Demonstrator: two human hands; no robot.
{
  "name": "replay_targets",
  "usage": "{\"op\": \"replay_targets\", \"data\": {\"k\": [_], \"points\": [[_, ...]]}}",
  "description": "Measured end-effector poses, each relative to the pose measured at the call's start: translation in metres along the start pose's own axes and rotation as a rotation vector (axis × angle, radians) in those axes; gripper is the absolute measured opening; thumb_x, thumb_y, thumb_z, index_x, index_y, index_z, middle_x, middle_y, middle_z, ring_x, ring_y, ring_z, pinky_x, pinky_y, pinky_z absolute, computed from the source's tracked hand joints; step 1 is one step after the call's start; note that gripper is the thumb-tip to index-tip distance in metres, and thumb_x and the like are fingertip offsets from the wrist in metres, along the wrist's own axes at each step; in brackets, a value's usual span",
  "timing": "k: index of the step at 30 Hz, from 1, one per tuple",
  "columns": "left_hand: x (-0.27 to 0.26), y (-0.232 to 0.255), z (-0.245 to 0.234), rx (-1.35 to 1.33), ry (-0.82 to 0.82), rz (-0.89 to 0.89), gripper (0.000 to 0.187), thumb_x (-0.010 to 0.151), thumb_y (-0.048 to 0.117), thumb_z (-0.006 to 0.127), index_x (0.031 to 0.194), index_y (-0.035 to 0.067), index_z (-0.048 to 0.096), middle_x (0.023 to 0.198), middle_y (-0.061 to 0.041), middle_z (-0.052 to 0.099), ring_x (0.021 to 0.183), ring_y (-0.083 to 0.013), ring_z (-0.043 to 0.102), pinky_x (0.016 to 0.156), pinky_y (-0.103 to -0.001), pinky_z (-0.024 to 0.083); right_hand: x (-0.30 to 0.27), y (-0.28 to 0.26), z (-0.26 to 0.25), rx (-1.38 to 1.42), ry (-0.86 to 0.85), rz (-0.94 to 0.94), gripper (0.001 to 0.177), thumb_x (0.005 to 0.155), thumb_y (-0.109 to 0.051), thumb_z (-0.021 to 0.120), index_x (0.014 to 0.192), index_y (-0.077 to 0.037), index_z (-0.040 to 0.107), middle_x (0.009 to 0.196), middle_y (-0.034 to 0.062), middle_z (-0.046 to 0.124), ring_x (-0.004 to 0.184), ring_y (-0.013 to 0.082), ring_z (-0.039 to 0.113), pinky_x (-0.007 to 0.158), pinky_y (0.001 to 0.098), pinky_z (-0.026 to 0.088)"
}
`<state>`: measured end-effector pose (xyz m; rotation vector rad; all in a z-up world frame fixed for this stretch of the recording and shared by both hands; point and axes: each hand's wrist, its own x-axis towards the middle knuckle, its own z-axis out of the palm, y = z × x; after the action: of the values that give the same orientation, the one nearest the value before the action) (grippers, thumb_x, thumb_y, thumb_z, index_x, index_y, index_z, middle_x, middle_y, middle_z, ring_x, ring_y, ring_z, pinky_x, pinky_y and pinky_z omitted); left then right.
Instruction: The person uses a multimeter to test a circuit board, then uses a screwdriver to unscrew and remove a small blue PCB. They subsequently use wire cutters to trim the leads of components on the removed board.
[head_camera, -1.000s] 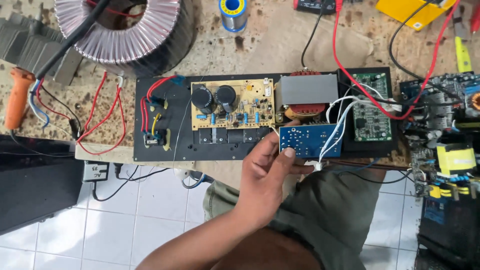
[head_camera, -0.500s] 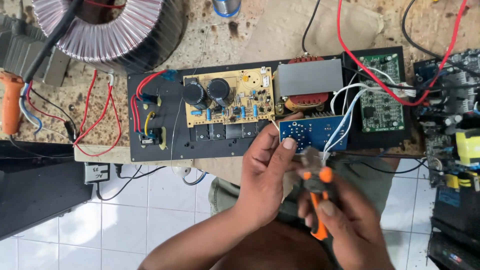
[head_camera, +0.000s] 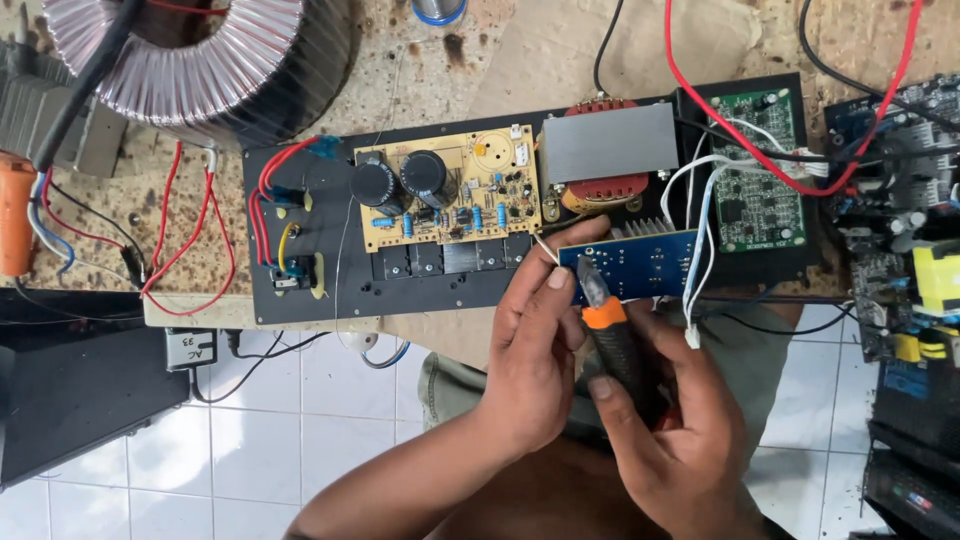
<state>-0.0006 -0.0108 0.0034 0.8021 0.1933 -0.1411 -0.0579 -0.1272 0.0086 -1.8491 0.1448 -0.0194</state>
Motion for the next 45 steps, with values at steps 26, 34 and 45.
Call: {"op": "replay_targets", "data": {"k": [26, 34, 45], "points": [[-0.002, 0.005, 0.002, 0.058, -0.037, -0.277, 0.060, 0.103, 0.044, 0.049, 0.155, 0.015, 0.039, 0.112, -0.023, 0.071, 0.038, -0.0113, 0.047, 0.030, -0.023, 0.039, -0.004, 0.010, 0.014, 0.166, 0.066, 0.095, 0.045, 0.102, -0.026, 0.043, 0.133, 0.005, 0.056, 0.101, 0.0155, 0.070, 0.065, 0.0153, 0.063, 0.058, 0.0243, 0.057], [-0.002, 0.010, 0.005, 0.163, -0.083, -0.123, 0.053, 0.110, 0.036, 0.040, 0.154, 0.007, 0.040, 0.070, -0.003, 0.054, 0.041, -0.0090, 0.044, 0.037, -0.022, 0.042, -0.008, 0.019, 0.021, 0.193, 0.124, 0.067, 0.049, 0.099, -0.021, 0.048, 0.141, 0.006, 0.049, 0.120, 0.0193, 0.061, 0.100, 0.0215, 0.055, 0.084, 0.0299, 0.047], [-0.016, 0.002, -0.005, 0.138, 0.010, -0.042, 0.038, 0.109, 0.025, 0.050, 0.137, 0.001, 0.049, 0.121, -0.013, 0.062, 0.111, -0.0195, 0.063, 0.105, -0.042, 0.058, 0.007, 0.019, 0.038, 0.198, 0.348, -0.037, 0.036, 0.101, -0.009, 0.059, 0.132, 0.003, 0.045, 0.083, 0.0144, 0.060, 0.058, 0.0150, 0.055, 0.057, 0.0261, 0.051]]}}
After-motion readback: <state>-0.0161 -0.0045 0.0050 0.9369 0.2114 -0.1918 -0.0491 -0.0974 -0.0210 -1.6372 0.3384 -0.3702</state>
